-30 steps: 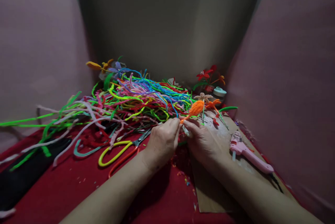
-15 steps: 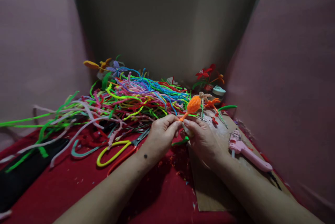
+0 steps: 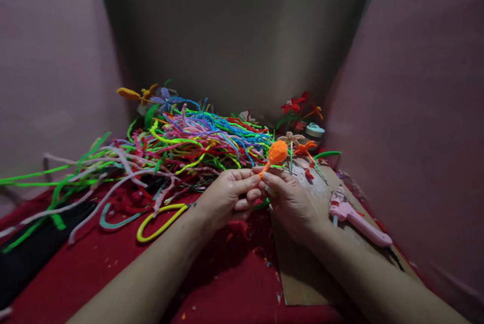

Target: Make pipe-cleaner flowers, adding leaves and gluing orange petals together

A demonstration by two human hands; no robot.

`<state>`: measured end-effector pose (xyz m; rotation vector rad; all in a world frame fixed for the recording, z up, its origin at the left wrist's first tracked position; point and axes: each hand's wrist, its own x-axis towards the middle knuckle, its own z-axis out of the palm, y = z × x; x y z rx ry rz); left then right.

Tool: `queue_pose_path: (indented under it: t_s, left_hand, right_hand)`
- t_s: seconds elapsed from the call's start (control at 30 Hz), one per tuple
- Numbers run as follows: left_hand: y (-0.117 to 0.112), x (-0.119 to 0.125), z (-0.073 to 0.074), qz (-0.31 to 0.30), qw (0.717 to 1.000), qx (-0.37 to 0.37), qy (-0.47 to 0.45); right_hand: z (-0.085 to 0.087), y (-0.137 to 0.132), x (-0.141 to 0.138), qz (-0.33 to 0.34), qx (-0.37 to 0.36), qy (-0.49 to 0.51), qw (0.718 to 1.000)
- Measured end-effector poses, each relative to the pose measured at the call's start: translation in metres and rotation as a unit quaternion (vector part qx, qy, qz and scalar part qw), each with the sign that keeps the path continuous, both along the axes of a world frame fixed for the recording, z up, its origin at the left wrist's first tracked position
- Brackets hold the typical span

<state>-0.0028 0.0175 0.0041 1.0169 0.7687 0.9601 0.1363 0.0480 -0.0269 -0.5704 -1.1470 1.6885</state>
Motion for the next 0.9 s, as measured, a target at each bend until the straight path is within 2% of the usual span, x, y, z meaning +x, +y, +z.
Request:
queue_pose_path:
  t_s: [0.07,0.13,0.2,0.27,0.3,0.37,0.5,0.6,0.73,0.9]
  left_hand:
    - [0.000,0.004,-0.002,0.058,0.991,0.066,0.100]
    - [0.000,0.007,-0.007,0.133,0.947,0.182,0.228]
    - [0.000,0.008,-0.015,0.194,0.862,0.308,0.352]
    - [-0.001,0.007,-0.022,0.220,0.769,0.395,0.453]
    - [-0.001,0.006,-0.025,0.220,0.734,0.421,0.485]
    - [-0.001,0.004,-0.027,0.218,0.696,0.445,0.520]
    - [-0.002,0.002,-0.024,0.239,0.684,0.451,0.521]
    - [-0.002,0.003,-0.022,0.257,0.688,0.458,0.500]
    - [-0.002,0.004,-0.018,0.260,0.719,0.442,0.468]
    - [-0.003,0.007,-0.011,0.253,0.774,0.386,0.434]
  right_hand:
    - [-0.002,0.001,0.000,-0.016,0.017,0.001,1.000]
    - [-0.003,0.002,-0.001,-0.040,0.036,-0.004,0.999]
    - [-0.001,0.001,-0.001,-0.056,0.053,-0.012,0.997]
    - [0.001,0.000,-0.002,-0.059,0.066,-0.020,0.996]
    - [0.003,-0.001,-0.002,-0.057,0.069,-0.026,0.996]
    - [0.006,-0.003,-0.001,-0.049,0.067,-0.045,0.995]
    - [0.008,-0.006,0.001,-0.039,0.083,-0.078,0.993]
    - [0.009,-0.007,0.002,-0.062,0.122,-0.087,0.987]
    - [0.012,-0.009,0.003,-0.067,0.120,-0.105,0.985]
    - [0.011,-0.010,0.003,-0.080,0.112,-0.090,0.986]
